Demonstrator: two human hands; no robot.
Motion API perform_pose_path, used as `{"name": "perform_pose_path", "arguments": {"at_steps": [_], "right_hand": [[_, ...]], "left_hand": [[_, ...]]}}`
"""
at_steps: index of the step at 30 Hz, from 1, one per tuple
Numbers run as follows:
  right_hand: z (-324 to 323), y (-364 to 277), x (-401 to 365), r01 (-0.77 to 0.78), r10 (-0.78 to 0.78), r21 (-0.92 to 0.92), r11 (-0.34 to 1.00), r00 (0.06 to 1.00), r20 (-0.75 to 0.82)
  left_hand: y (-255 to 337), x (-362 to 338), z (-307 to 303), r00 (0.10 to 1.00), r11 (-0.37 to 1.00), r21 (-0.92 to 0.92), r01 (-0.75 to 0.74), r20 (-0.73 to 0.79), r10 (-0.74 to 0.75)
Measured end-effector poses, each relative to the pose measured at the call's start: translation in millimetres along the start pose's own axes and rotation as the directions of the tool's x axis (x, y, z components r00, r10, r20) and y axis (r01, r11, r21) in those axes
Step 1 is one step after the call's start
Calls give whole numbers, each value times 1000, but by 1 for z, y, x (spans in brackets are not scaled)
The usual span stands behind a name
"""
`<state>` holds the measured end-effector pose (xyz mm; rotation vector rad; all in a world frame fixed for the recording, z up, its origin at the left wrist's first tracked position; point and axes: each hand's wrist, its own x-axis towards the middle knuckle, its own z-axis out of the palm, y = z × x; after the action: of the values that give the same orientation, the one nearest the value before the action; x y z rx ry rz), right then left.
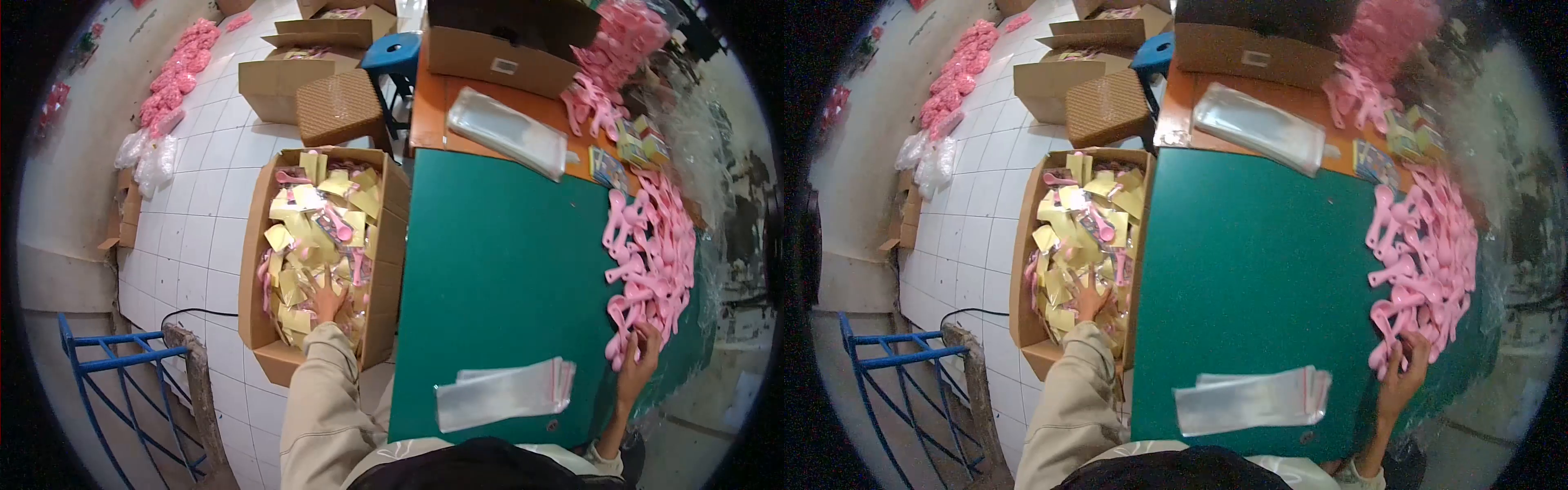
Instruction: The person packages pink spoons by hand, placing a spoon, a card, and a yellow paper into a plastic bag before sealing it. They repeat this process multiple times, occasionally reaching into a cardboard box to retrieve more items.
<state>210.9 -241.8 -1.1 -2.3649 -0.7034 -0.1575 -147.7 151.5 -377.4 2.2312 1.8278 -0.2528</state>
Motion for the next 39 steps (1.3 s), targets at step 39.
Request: {"name": "perform_pose_path", "arguments": {"at_steps": [39], "right_hand": [[15, -32, 79, 445, -453, 86, 891, 869, 201]], "left_hand": [[241, -260, -265, 396, 224, -600, -768, -170, 902]]}}
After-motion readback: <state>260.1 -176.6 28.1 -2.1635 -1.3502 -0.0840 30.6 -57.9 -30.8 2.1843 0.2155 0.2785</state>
